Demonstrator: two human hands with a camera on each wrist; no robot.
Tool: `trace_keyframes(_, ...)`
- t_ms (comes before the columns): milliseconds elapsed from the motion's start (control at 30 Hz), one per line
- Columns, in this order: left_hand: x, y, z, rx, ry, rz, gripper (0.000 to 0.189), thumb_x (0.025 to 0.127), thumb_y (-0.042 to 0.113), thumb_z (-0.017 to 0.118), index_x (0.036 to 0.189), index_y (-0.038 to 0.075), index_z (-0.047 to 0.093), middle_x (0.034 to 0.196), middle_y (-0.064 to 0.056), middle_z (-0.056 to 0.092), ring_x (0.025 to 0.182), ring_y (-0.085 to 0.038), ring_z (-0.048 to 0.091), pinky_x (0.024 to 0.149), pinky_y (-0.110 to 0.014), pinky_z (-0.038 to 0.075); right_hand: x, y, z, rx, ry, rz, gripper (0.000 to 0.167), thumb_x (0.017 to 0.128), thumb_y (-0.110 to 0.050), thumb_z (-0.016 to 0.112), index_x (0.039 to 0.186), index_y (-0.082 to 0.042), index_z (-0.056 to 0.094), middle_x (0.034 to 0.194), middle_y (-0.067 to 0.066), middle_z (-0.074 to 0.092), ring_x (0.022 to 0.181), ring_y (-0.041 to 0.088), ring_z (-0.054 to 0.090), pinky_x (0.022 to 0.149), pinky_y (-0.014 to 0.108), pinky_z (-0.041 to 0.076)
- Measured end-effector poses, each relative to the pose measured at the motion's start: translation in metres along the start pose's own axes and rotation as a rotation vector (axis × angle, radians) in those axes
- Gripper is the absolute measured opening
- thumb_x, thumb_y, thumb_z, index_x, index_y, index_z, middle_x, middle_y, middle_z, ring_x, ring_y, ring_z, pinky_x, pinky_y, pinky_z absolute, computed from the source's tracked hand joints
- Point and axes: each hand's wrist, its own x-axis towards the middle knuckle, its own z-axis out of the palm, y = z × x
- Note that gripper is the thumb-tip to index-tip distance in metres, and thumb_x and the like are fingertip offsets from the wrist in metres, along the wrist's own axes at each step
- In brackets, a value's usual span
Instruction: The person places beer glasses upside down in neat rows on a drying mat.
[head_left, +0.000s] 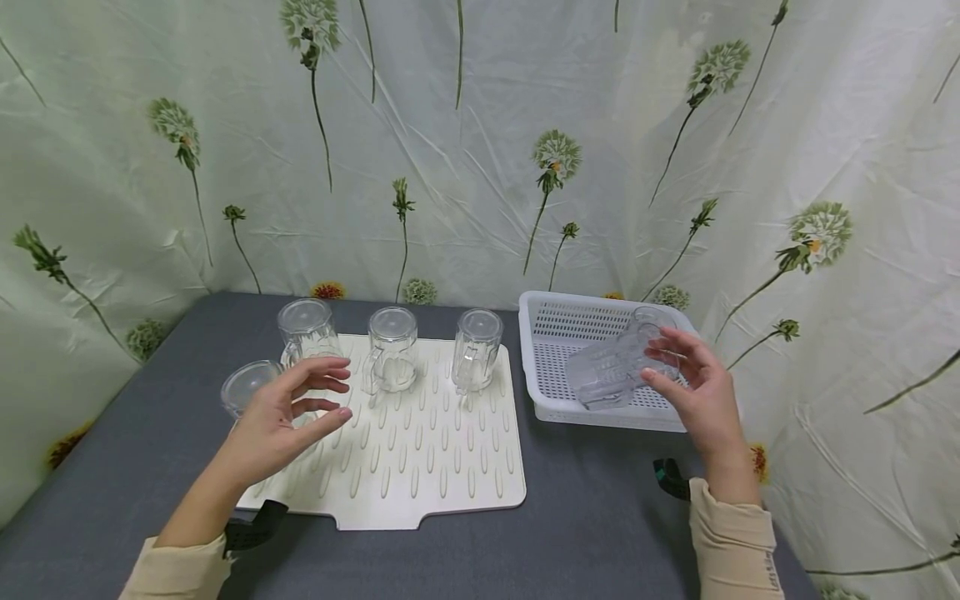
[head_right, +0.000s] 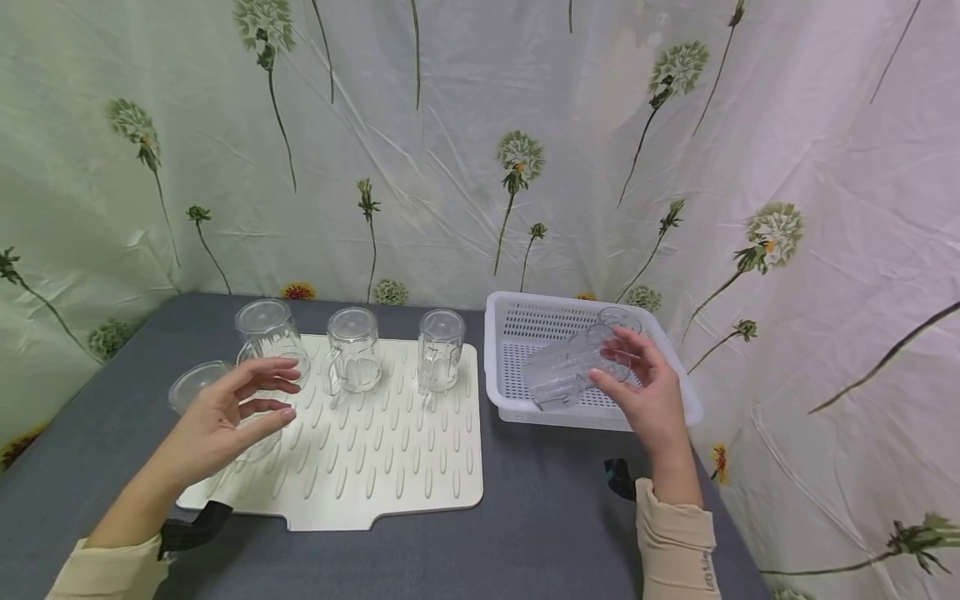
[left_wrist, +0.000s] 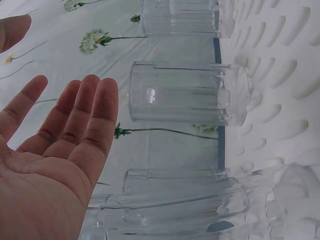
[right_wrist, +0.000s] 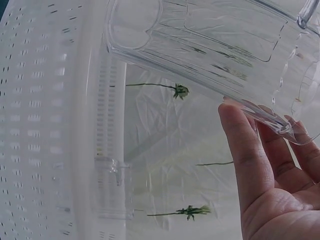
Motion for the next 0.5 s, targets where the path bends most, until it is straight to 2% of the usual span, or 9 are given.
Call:
trace_keyframes(267, 0.002, 0.001, 0.004, -0.029, -0.007, 0.002, 0.058, 0.093, -0.001, 0.081, 0.146, 0.014, 0.061, 0.129, 0.009, 0.066, 0.114, -0.001, 0.067, 0.088, -0.018, 0.061, -0.001, -0.002, 0.007, 0.111, 0.003, -0.02, 0.057, 0.096, 0.007, 0.074, 0.15, 0.0, 0.056, 0.126, -0.009, 0.069, 0.116, 0.005, 0.067, 0.09, 0.01, 0.056)
trace_keyframes(500, 0.003, -0.003, 0.007, -0.043, -0.016, -0.019, 0.059, 0.093, 0.0, 0.081, 0.147, 0.013, 0.06, 0.129, 0.009, 0.065, 0.115, -0.002, 0.067, 0.089, -0.019, 0.062, -0.003, -0.003, 0.015, 0.133, -0.003, -0.007, 0.057, 0.098, 0.005, 0.073, 0.151, 0.0, 0.054, 0.129, -0.007, 0.067, 0.119, 0.006, 0.066, 0.089, 0.011, 0.057)
